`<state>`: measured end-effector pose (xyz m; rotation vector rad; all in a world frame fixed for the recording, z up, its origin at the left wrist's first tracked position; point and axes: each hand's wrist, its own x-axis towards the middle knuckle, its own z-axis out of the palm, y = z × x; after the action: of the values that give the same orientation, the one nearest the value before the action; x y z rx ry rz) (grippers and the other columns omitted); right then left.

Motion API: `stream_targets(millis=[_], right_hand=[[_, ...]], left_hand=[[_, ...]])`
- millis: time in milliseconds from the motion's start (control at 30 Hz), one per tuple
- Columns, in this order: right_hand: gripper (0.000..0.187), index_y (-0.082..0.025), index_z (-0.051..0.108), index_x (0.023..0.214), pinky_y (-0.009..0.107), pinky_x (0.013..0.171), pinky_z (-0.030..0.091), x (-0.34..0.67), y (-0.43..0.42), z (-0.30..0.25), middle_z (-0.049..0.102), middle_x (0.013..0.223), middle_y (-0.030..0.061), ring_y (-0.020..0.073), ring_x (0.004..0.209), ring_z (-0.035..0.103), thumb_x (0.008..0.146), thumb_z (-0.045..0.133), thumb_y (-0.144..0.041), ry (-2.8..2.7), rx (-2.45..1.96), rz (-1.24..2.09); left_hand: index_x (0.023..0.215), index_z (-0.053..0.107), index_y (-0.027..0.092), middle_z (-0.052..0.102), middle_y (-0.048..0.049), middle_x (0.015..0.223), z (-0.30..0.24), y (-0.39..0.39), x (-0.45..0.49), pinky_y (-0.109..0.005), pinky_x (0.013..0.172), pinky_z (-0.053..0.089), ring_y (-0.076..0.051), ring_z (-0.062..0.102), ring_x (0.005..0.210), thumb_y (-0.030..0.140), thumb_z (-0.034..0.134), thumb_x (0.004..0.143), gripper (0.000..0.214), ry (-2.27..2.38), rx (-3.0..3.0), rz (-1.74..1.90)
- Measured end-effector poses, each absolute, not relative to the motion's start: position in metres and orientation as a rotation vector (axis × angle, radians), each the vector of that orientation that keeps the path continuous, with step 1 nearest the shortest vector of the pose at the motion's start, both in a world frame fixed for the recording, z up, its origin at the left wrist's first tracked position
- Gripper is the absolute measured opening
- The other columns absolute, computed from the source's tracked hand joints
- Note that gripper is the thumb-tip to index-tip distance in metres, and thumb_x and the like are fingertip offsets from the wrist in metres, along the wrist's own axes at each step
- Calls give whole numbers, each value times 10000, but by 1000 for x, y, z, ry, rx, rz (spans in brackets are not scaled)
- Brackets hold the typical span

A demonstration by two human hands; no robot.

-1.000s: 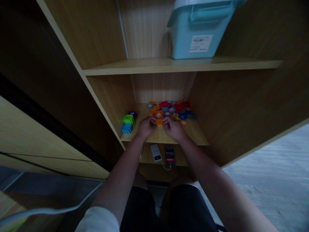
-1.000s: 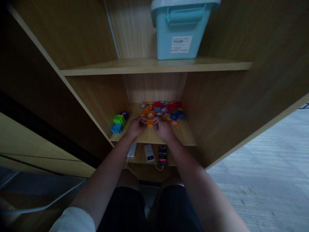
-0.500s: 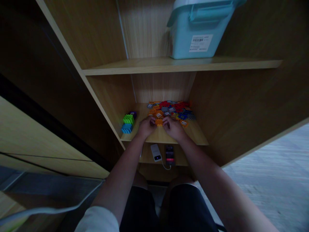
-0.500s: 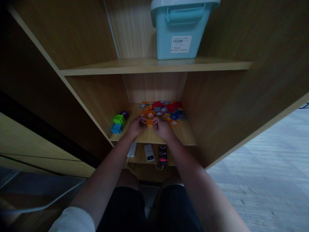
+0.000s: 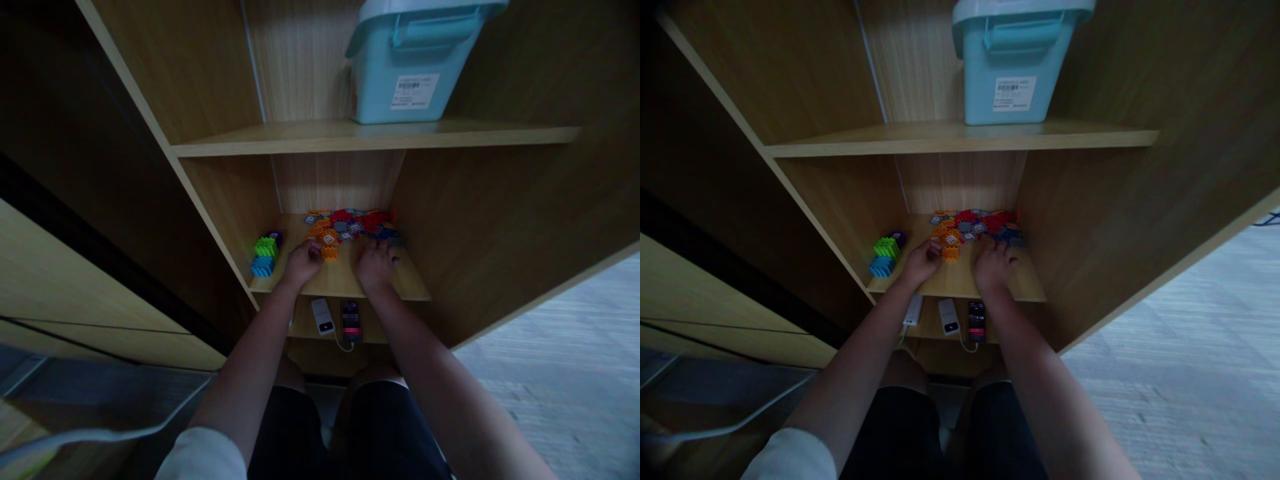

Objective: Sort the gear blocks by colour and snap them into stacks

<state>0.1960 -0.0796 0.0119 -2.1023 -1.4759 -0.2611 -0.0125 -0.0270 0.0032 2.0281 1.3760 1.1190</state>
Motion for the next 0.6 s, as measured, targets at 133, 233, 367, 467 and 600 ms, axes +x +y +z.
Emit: stream_targets(millis=[133,233,367,467,600], right_hand=[[414,-123,617,1387,532,968,457,196,-76,10,617,1301,261,405,1187,578,991,499,-137,-1549,-2099,-187],[408,-144,647,1330,452,994,474,199,-72,9,613,1326,217,335,1130,608,947,526,-76,-1715,-1883,-137],[352,-137,680,1248,435,1016,485,203,-69,6,645,1292,198,329,1136,607,911,579,-115,-1755,-1717,-154],[309,-134,696,1201,475,970,494,203,-70,5,681,1230,223,371,1141,611,913,585,-145,-1646,-1858,-213],[277,-136,712,1164,477,922,505,202,-72,6,719,1196,231,388,1138,652,921,580,-143,-1663,-1975,-161]], left_hand=[[1061,726,217,797,-44,996,-1,-24,-13,-349,857,582,-213,746,882,98,691,825,267,1367,2010,1157],[1059,726,215,799,-48,999,-3,-22,-13,-349,850,579,-212,745,871,95,684,832,260,1357,2016,1170],[1040,722,216,802,-55,1039,-4,-21,-12,-346,861,579,-212,749,903,87,678,836,246,1355,2011,1198],[1033,721,217,802,-59,1033,-3,-22,-12,-347,859,580,-215,748,900,86,676,842,236,1354,2013,1207],[1038,727,220,802,-53,1005,-2,-23,-13,-338,850,583,-210,747,885,110,683,858,216,1366,2018,1198]])
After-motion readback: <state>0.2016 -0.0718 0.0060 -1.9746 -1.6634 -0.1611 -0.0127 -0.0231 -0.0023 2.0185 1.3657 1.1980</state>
